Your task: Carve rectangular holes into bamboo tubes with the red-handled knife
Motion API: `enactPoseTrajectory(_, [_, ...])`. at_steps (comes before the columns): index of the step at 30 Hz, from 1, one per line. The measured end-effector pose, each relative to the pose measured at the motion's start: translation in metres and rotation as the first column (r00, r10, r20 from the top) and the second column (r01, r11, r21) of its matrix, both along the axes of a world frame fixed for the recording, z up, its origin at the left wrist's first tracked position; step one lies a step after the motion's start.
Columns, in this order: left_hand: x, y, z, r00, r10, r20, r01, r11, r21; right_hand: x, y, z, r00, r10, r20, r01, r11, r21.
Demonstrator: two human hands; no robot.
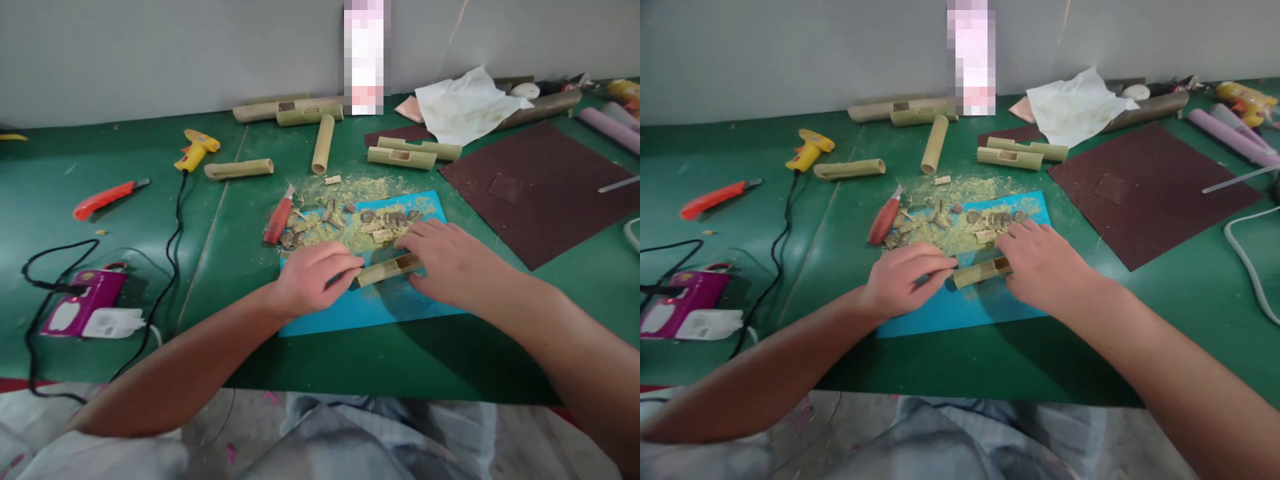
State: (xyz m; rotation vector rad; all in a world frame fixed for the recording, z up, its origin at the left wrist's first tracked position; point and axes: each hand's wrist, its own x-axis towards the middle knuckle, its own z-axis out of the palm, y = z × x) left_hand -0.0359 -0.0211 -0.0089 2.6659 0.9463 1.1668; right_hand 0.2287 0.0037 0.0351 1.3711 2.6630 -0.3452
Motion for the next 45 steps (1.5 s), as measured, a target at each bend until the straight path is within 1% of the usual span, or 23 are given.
enactPoseTrajectory(2, [-0.004, -0.003, -0.002, 0.997, -0.036, -0.072, 0.040, 0.998, 0.046, -0.002, -0.003, -0.006, 0.990, 0.022, -0.141, -0.018, 0.999, 0.031])
enactPoseTrajectory(3, [-0.006, -0.004, -0.002, 0.996, -0.040, -0.085, 0.044, 0.998, 0.046, -0.002, -0.005, -0.009, 0.978, 0.029, -0.206, -0.020, 0.999, 0.046])
enactPoseTrajectory(6, [-0.010, -0.007, 0.002, 0.997, -0.020, -0.077, 0.019, 1.000, -0.025, -0.003, -0.006, -0.018, 0.926, 0.076, -0.371, -0.067, 0.997, 0.037])
enactPoseTrajectory(9, [-0.011, -0.008, 0.006, 0.998, -0.001, -0.063, -0.007, 0.993, -0.117, -0.002, -0.004, -0.025, 0.863, 0.114, -0.491, -0.119, 0.993, 0.022])
enactPoseTrajectory(11, [-0.011, -0.008, 0.007, 0.998, -0.001, -0.056, -0.007, 0.989, -0.147, -0.003, -0.003, -0.030, 0.819, 0.143, -0.555, -0.126, 0.990, 0.069])
enactPoseTrajectory(13, [-0.011, -0.008, 0.008, 0.999, -0.004, -0.051, -0.004, 0.988, -0.153, -0.003, -0.002, -0.034, 0.774, 0.198, -0.602, -0.125, 0.979, 0.160])
enactPoseTrajectory(15, [-0.011, -0.008, 0.008, 0.999, 0.007, -0.034, -0.012, 0.986, -0.164, -0.004, -0.002, -0.038, 0.753, 0.242, -0.612, -0.121, 0.965, 0.232])
enactPoseTrajectory(18, [-0.011, -0.008, 0.009, 1.000, 0.023, -0.015, -0.026, 0.980, -0.197, -0.005, -0.002, -0.040, 0.761, 0.271, -0.589, -0.133, 0.954, 0.268])
enactPoseTrajectory(20, [-0.012, -0.009, 0.010, 1.000, 0.016, -0.020, -0.020, 0.978, -0.208, -0.006, -0.001, -0.040, 0.754, 0.277, -0.595, -0.147, 0.955, 0.259])
enactPoseTrajectory(25, [-0.012, -0.012, 0.013, 0.999, 0.010, -0.042, -0.019, 0.971, -0.240, -0.007, 0.001, -0.040, 0.703, 0.258, -0.663, -0.193, 0.966, 0.171])
enactPoseTrajectory(30, [-0.011, -0.011, 0.013, 1.000, 0.012, -0.013, -0.016, 0.951, -0.308, -0.007, 0.004, -0.041, 0.696, 0.271, -0.664, -0.201, 0.962, 0.182])
enactPoseTrajectory(34, [-0.013, -0.008, 0.013, 1.000, -0.002, -0.009, -0.001, 0.943, -0.332, -0.007, 0.004, -0.039, 0.704, 0.271, -0.656, -0.208, 0.962, 0.174])
enactPoseTrajectory(40, [-0.015, -0.007, 0.013, 0.999, -0.035, -0.027, 0.025, 0.949, -0.315, -0.007, 0.006, -0.038, 0.705, 0.280, -0.652, -0.219, 0.960, 0.175])
enactPoseTrajectory(45, [-0.016, -0.007, 0.014, 0.994, -0.056, -0.094, 0.031, 0.968, -0.251, -0.007, 0.006, -0.039, 0.702, 0.293, -0.650, -0.220, 0.956, 0.193])
